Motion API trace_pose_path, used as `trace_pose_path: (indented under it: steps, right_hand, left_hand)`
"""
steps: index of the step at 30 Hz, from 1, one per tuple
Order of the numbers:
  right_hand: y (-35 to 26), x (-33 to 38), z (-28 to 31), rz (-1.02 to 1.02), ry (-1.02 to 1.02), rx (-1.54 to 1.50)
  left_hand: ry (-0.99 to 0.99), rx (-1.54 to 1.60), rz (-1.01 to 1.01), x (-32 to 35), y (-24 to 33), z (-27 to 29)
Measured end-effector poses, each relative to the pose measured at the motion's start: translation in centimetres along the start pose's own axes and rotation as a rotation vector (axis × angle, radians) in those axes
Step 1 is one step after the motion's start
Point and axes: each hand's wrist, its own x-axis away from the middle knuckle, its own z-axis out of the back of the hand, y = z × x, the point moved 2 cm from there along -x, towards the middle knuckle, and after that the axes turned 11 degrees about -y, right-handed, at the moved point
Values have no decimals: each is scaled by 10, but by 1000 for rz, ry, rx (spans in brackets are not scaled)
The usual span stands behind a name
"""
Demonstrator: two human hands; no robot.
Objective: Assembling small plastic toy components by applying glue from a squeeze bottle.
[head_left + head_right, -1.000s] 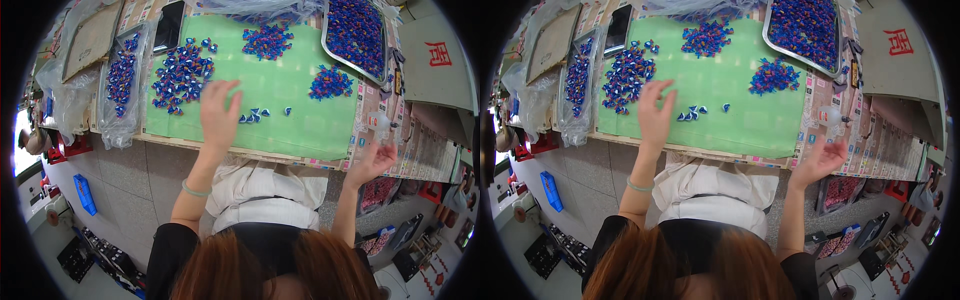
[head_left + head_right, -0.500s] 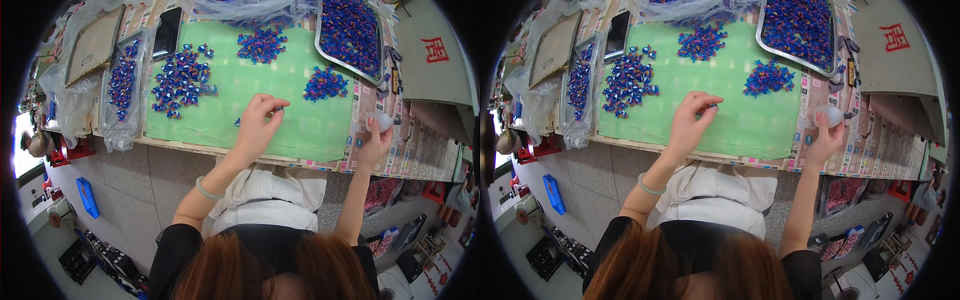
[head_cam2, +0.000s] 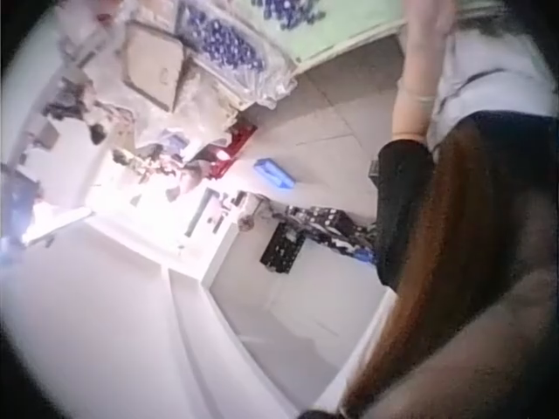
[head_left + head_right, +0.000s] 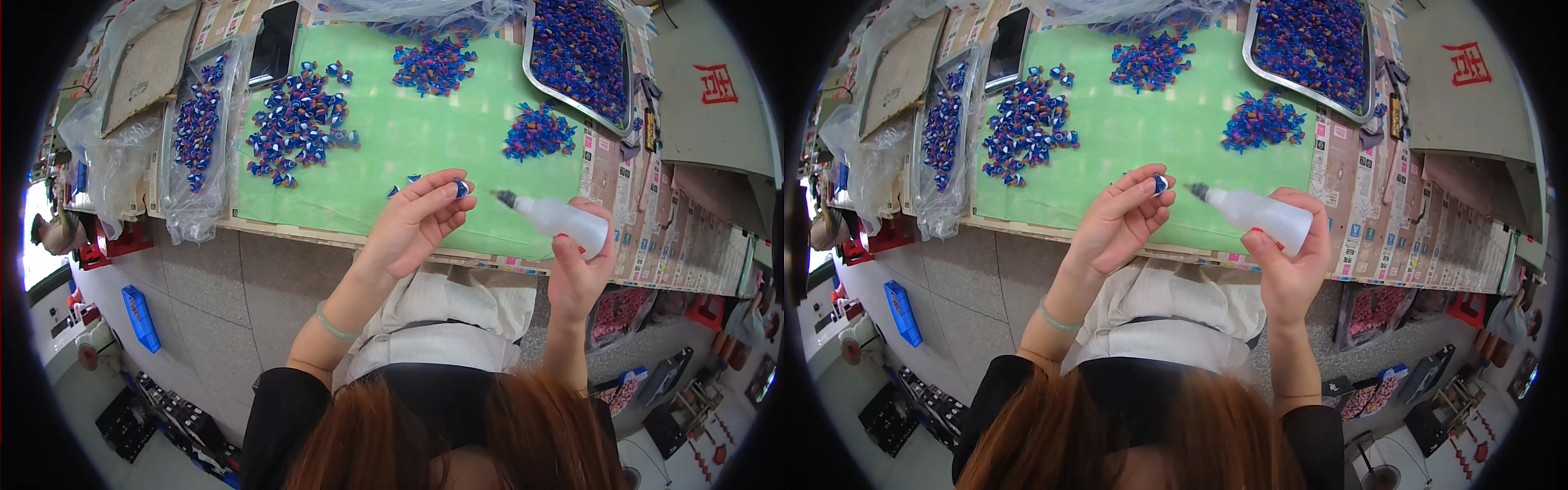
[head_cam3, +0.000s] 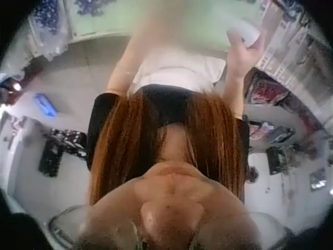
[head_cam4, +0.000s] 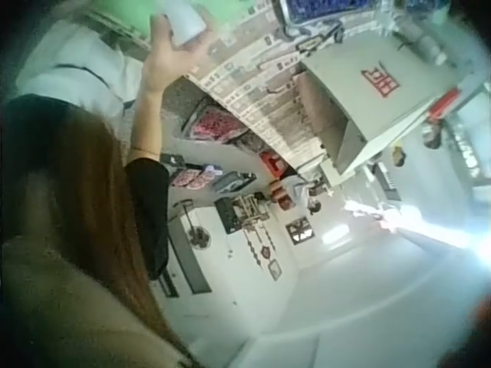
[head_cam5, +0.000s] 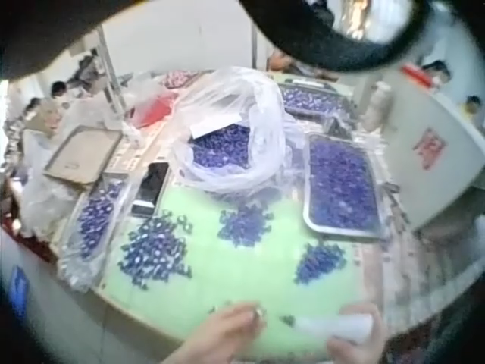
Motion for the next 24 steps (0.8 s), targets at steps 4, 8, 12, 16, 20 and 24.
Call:
trace_pose_path:
  steps: [4, 8, 12, 16, 20, 24]
  right_hand:
    - [-5, 4, -8, 128, -47, 270]
    - [-4, 3, -11, 196, -110, 425]
    - [-4, 3, -14, 180, -105, 440]
    - [-3, 2, -14, 115, -100, 450]
    - [-2, 1, -10, 190, -96, 453]
    - [-2, 1, -12, 140, -67, 421]
  left_hand:
    - [-25, 15, 9, -1, -2, 5]
    - [-34, 29, 19, -1, -3, 6]
    - [-44, 32, 25, -1, -3, 6]
    - [-41, 30, 23, -2, -3, 6]
    - [-41, 14, 30, -2, -3, 5]
    - [-43, 17, 31, -3, -4, 6]
